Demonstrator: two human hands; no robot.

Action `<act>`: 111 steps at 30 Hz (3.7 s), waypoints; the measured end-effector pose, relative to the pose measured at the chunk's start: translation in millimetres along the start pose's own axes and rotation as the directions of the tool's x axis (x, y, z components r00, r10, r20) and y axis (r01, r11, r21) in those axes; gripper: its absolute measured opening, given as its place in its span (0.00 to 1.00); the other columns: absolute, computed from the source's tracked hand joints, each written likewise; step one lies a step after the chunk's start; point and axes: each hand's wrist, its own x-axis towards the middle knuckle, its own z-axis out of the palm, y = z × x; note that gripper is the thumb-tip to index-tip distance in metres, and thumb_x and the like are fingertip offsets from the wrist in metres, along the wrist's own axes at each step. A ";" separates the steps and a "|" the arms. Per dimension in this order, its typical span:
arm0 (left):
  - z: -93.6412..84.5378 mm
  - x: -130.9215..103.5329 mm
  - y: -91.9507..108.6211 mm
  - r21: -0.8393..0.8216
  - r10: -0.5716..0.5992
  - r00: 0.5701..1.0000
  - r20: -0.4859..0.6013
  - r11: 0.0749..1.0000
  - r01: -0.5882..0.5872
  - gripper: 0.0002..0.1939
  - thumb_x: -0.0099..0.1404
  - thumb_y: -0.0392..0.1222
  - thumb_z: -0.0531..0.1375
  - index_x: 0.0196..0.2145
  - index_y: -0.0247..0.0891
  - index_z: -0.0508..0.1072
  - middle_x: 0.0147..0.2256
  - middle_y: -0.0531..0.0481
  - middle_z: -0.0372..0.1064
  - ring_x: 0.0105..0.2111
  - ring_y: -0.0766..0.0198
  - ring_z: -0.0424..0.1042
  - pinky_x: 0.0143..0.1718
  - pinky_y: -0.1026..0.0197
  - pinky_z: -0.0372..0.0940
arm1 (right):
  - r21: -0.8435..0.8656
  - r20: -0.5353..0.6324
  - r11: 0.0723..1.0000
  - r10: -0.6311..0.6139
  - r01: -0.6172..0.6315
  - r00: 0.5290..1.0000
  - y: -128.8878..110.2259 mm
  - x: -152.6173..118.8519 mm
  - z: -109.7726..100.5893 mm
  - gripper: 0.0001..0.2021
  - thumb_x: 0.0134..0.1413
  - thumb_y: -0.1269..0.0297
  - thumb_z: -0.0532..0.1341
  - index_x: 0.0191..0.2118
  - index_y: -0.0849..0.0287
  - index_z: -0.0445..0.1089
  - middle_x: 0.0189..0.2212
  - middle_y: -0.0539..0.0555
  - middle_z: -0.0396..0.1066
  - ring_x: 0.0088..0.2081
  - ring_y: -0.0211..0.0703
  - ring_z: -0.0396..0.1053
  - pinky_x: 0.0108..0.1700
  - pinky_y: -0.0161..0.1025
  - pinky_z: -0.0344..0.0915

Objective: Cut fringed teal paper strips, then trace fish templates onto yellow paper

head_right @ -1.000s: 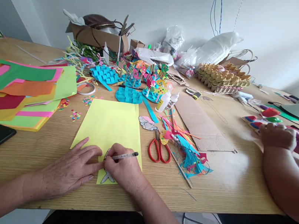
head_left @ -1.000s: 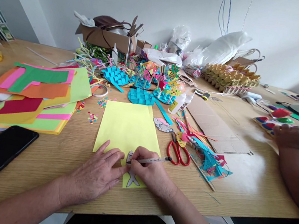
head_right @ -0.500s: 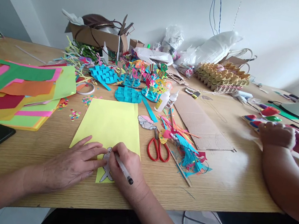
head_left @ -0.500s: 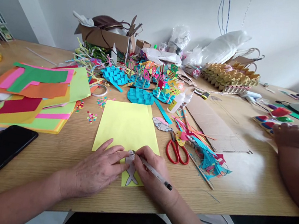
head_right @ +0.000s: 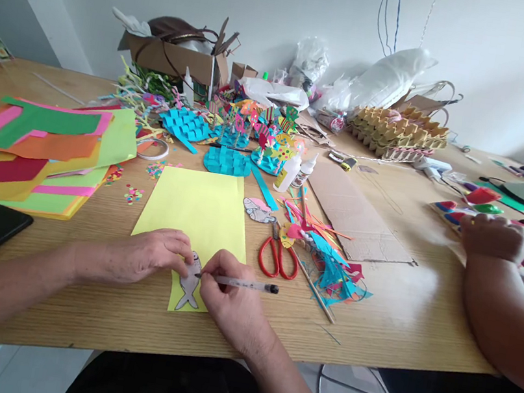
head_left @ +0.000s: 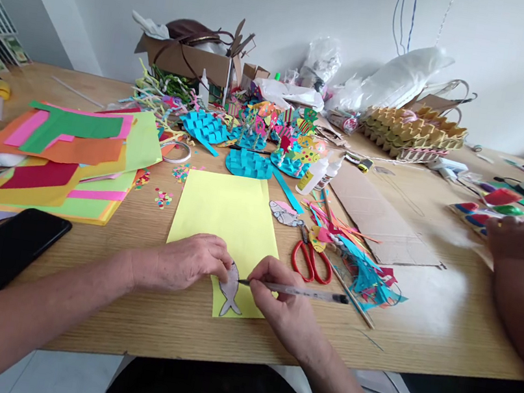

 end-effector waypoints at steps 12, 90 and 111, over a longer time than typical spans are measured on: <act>3.9 -0.7 -6.5 -0.148 -0.111 0.994 -0.019 0.983 0.107 0.14 0.64 0.27 0.46 0.39 0.34 0.70 0.37 0.47 0.69 0.40 0.64 0.66 0.43 0.62 0.61 | -0.067 0.129 0.998 0.028 -0.019 0.991 1.5 1.1 16.5 0.03 0.49 0.72 0.54 0.28 0.61 0.64 0.20 0.46 0.63 0.20 0.31 0.57 0.22 0.28 0.53; -16.4 7.6 -1.5 -0.021 -0.099 0.995 -0.005 0.995 0.099 0.17 0.58 0.27 0.55 0.45 0.39 0.66 0.44 0.47 0.64 0.47 0.60 0.62 0.49 0.58 0.58 | -0.175 -0.168 0.977 -0.148 0.118 0.975 22.5 -25.5 -14.0 0.06 0.56 0.65 0.52 0.34 0.58 0.64 0.20 0.46 0.61 0.21 0.33 0.59 0.22 0.29 0.55; -19.4 41.4 2.6 0.185 -0.182 0.918 0.354 0.975 0.122 0.09 0.52 0.34 0.61 0.29 0.40 0.63 0.25 0.53 0.63 0.25 0.63 0.62 0.21 0.64 0.54 | -0.338 -0.032 0.908 -0.275 0.249 0.961 42.7 -21.6 -8.5 0.06 0.56 0.66 0.52 0.34 0.56 0.65 0.24 0.49 0.71 0.25 0.36 0.69 0.27 0.28 0.64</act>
